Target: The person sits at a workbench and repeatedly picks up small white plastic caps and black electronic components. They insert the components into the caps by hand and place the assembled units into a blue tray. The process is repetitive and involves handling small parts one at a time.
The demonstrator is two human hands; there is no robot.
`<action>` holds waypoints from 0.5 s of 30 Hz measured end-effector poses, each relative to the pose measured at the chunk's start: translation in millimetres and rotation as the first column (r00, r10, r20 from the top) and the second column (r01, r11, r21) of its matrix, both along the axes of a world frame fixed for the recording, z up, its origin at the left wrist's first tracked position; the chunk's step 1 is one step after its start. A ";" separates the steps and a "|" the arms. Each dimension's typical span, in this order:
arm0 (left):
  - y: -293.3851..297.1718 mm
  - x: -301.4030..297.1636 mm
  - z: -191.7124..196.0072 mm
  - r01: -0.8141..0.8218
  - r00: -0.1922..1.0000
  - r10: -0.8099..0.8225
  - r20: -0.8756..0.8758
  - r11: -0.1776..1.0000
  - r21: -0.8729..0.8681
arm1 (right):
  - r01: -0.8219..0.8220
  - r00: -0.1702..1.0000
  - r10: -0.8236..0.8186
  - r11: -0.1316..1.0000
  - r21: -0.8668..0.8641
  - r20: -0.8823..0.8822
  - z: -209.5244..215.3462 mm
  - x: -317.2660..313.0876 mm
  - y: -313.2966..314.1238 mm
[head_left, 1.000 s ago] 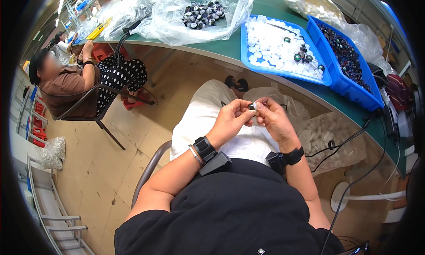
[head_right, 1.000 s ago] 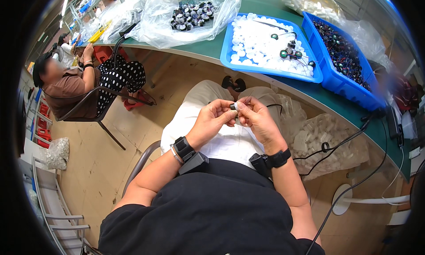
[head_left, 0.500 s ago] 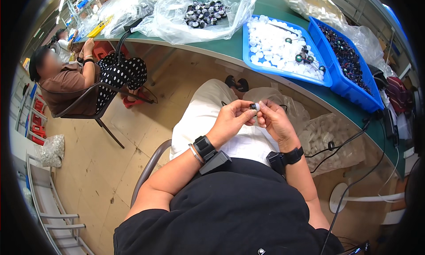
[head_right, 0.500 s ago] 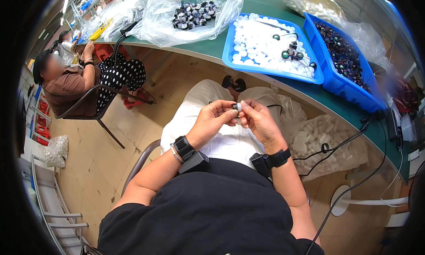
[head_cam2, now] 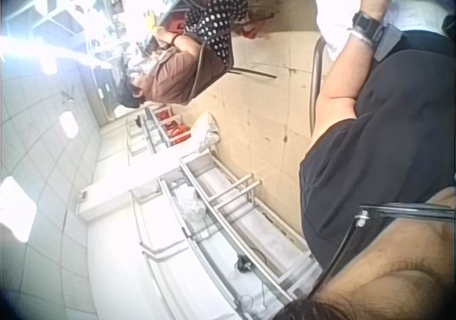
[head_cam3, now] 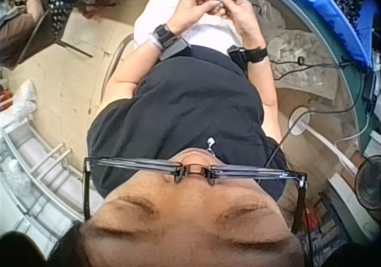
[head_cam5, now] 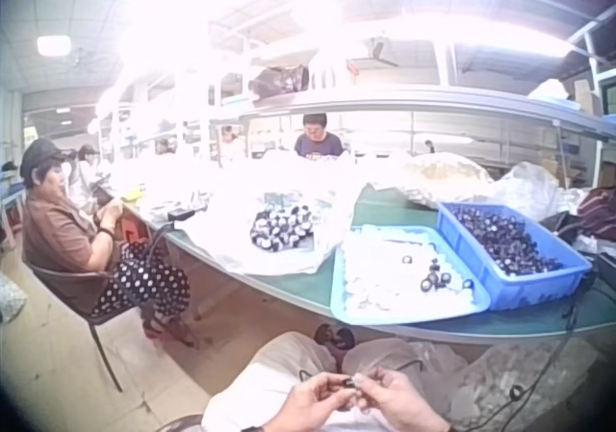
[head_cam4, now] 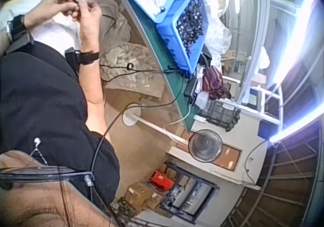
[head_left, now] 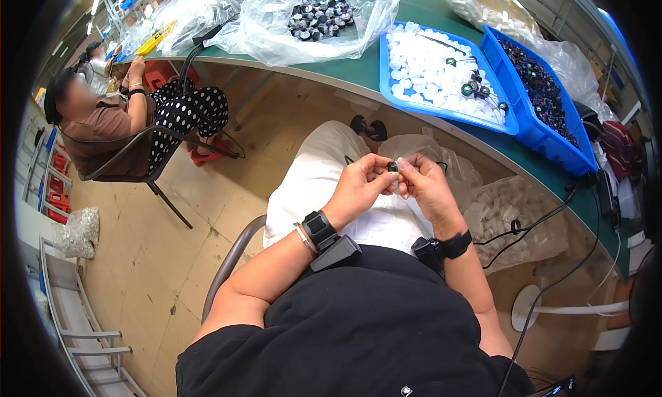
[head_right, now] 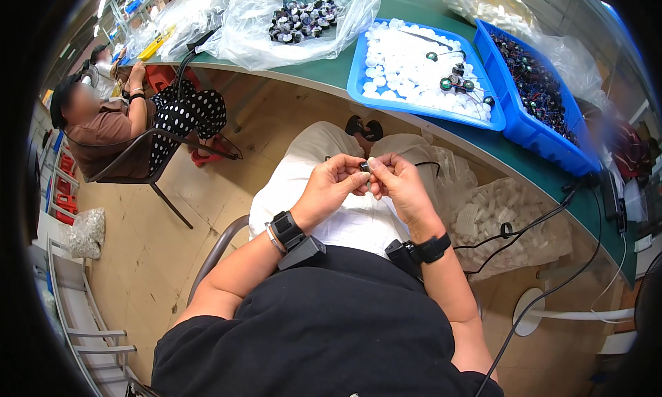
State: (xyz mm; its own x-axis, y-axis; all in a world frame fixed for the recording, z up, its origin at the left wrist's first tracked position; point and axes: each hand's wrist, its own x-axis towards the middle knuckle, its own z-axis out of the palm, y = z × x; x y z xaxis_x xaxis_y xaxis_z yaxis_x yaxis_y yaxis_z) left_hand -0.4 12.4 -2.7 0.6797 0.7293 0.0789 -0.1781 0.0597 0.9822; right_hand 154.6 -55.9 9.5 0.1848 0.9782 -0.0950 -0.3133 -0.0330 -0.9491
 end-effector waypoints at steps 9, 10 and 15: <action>-1.3 -0.3 1.3 0.006 1.000 -0.007 0.016 0.999 0.044 | -0.011 1.000 0.011 0.999 0.045 0.004 4.3 -0.9 -0.8; -1.4 0.1 2.6 0.010 1.000 -0.010 0.017 0.999 0.033 | -0.011 0.999 0.013 0.999 0.047 -0.035 4.5 0.0 -1.3; -1.7 0.2 2.7 0.013 1.000 -0.013 -0.006 1.000 0.008 | -0.035 0.999 0.035 0.999 0.002 0.012 6.8 5.2 -1.8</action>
